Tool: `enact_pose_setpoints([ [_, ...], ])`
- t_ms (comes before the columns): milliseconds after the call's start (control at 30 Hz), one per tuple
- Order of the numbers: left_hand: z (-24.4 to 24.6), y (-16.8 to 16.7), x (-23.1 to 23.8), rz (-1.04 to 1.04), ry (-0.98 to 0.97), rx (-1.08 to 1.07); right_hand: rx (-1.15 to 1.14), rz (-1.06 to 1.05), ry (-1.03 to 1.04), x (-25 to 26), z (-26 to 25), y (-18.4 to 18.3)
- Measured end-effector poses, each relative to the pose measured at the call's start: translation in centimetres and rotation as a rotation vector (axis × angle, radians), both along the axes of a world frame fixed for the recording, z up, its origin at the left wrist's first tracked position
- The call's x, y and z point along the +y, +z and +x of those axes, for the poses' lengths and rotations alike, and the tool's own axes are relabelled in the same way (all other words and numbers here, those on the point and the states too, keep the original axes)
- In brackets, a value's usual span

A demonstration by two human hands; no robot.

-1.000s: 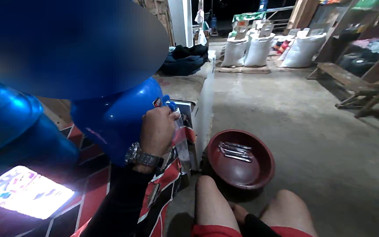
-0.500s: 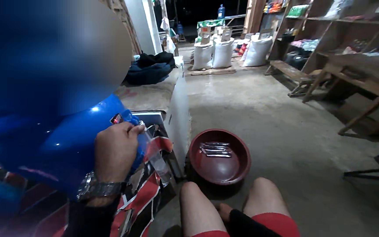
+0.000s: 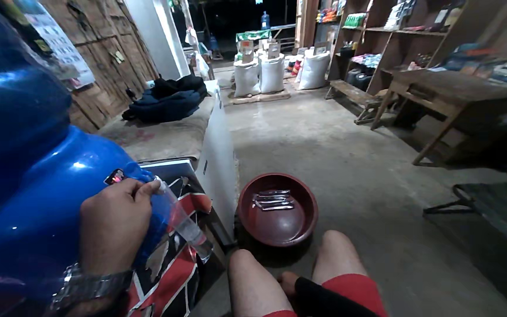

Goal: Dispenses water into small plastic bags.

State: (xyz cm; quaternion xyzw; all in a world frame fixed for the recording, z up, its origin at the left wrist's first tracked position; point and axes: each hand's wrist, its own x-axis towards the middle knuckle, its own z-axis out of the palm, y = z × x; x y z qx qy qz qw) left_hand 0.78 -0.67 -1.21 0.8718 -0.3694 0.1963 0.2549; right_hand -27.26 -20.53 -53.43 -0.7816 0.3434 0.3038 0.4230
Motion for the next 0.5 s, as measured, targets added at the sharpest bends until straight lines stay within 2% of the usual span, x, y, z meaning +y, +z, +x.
enact_pose_setpoints([
  [367, -0.1, -0.1, 0.0, 0.009, -0.004, -0.024, -0.013, 0.021, -0.012, 0.1, -0.1, 2.0],
  [500, -0.2, -0.1, 0.0, 0.011, -0.009, -0.026, 0.009, 0.033, 0.003, 0.4, -0.1, 3.7],
])
